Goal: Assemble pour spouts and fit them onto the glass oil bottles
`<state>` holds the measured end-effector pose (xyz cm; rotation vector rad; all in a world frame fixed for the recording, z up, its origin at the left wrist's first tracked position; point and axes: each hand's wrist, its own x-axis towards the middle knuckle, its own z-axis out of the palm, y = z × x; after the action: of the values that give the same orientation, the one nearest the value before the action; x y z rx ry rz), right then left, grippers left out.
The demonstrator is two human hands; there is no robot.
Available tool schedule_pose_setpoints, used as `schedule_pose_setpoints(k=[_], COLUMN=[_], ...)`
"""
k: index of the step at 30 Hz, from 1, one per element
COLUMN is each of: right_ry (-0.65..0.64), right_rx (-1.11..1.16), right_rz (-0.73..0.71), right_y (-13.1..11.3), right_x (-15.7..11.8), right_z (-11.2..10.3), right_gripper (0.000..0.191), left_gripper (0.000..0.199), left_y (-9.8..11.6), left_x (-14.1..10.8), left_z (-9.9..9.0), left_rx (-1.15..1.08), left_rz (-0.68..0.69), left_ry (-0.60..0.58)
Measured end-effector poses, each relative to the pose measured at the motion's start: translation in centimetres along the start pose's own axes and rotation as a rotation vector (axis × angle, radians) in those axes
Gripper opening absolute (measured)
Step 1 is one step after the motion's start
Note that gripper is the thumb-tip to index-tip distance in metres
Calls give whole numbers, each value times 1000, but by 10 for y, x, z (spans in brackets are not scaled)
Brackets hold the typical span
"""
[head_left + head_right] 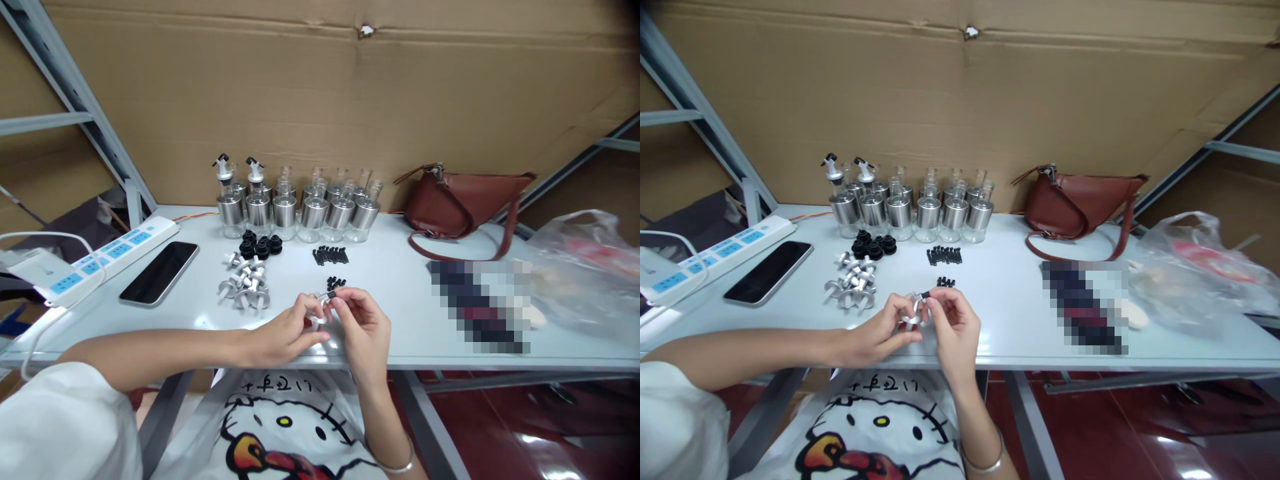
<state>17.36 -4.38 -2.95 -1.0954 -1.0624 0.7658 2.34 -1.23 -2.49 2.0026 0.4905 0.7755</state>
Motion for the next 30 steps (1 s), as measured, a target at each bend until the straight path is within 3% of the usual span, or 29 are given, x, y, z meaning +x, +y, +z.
schedule_pose_setpoints(k=[10, 14, 25, 30], right_ry=[-116, -173, -87, -65], right_rx=[43, 31, 53, 59], right_rz=[-196, -223, -171, -172], right_y=[-1, 3, -1, -1], right_x=[-2, -3, -2, -4], right_z=[-1, -3, -1, -1], right_gripper=[2, 13, 6, 6], left_gripper=[24, 27, 31, 33], left_y=[1, 0, -3, -5], left_x=[-6, -6, -8, -7], left_z=[1, 2, 0, 0], left_rx=[133, 95, 99, 122], left_rz=[194, 212, 213, 287], left_ry=[20, 80, 36, 48])
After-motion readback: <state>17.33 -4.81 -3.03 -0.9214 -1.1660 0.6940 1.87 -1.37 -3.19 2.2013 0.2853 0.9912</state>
